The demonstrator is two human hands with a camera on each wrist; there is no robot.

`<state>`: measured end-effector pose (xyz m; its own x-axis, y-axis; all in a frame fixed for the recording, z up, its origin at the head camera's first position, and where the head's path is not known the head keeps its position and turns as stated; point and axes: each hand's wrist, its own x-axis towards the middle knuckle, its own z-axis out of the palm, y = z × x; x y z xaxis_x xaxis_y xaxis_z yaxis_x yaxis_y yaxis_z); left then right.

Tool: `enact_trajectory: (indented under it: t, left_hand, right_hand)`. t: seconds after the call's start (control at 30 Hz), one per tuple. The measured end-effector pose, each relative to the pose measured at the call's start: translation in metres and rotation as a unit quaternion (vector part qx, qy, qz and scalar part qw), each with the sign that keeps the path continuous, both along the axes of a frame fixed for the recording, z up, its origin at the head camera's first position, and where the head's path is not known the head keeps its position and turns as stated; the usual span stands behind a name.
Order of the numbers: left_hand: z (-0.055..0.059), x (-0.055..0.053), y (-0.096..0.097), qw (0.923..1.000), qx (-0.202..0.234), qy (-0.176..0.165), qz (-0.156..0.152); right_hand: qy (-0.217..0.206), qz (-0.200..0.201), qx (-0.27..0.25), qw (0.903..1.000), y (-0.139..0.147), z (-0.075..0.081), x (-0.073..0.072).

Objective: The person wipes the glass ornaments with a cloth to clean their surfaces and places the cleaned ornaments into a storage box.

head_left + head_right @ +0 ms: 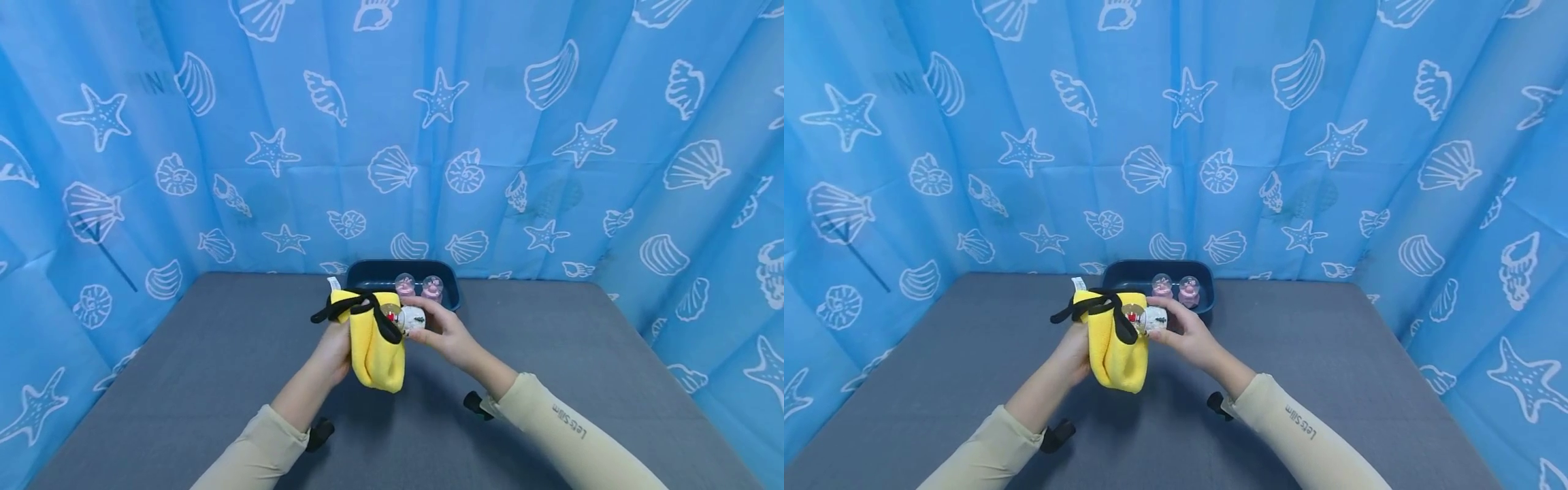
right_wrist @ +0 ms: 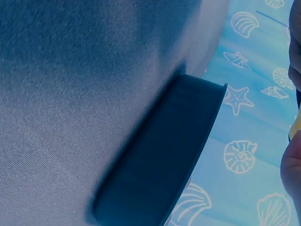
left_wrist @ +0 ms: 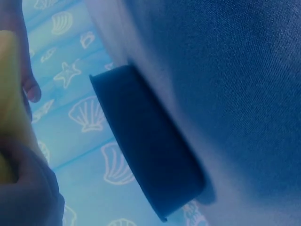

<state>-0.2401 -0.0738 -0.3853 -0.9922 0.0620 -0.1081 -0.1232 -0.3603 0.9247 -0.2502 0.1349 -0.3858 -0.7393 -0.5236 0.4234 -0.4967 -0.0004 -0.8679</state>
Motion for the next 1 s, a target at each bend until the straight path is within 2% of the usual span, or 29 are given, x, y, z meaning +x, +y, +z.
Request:
enact_trajectory:
  t: [0.07, 0.17, 0.23, 0.33, 0.47, 0.57, 0.7, 0.83, 0.9, 1.0]
  left_hand:
    - [0.002, 0.0, 0.001, 0.9998, -0.009, 0.005, -0.014]
    - [0.004, 0.001, 0.002, 0.9968, -0.063, 0.013, -0.048]
    - [0.004, 0.002, 0.002, 0.9925, -0.1, 0.016, -0.068]
    - [0.003, 0.003, 0.003, 0.9872, -0.135, 0.012, -0.084]
    - [-0.001, 0.002, 0.005, 0.9865, -0.145, 0.004, -0.076]
    - [-0.002, 0.002, 0.005, 0.9881, -0.138, 0.01, -0.067]
    - [-0.002, 0.0, 0.006, 0.9912, -0.124, 0.008, -0.047]
    - [0.0, -0.001, 0.006, 0.9933, -0.112, -0.016, -0.024]
    - [0.0, -0.001, 0.005, 0.9947, -0.099, -0.026, -0.011]
    - [-0.001, 0.0, 0.004, 0.9971, -0.071, -0.024, 0.004]
  right_hand:
    - [-0.018, -0.001, -0.011, 0.9998, 0.0, 0.0, -0.001]
    - [-0.027, -0.014, -0.006, 0.9995, 0.0, 0.001, -0.002]
    - [-0.013, -0.028, 0.017, 0.9994, 0.0, 0.001, -0.003]
    - [0.031, -0.057, 0.066, 0.9957, -0.001, -0.001, -0.004]
    - [0.082, -0.076, 0.107, 0.9879, -0.002, -0.004, -0.004]
    - [0.088, -0.07, 0.112, 0.9873, -0.002, -0.006, -0.003]
    - [0.085, -0.059, 0.102, 0.9893, -0.002, -0.007, -0.003]
    - [0.093, -0.051, 0.08, 0.9912, -0.002, -0.01, -0.002]
    - [0.096, -0.047, 0.072, 0.9917, -0.001, -0.01, -0.002]
    - [0.11, -0.036, 0.061, 0.9915, 0.0, -0.011, -0.003]
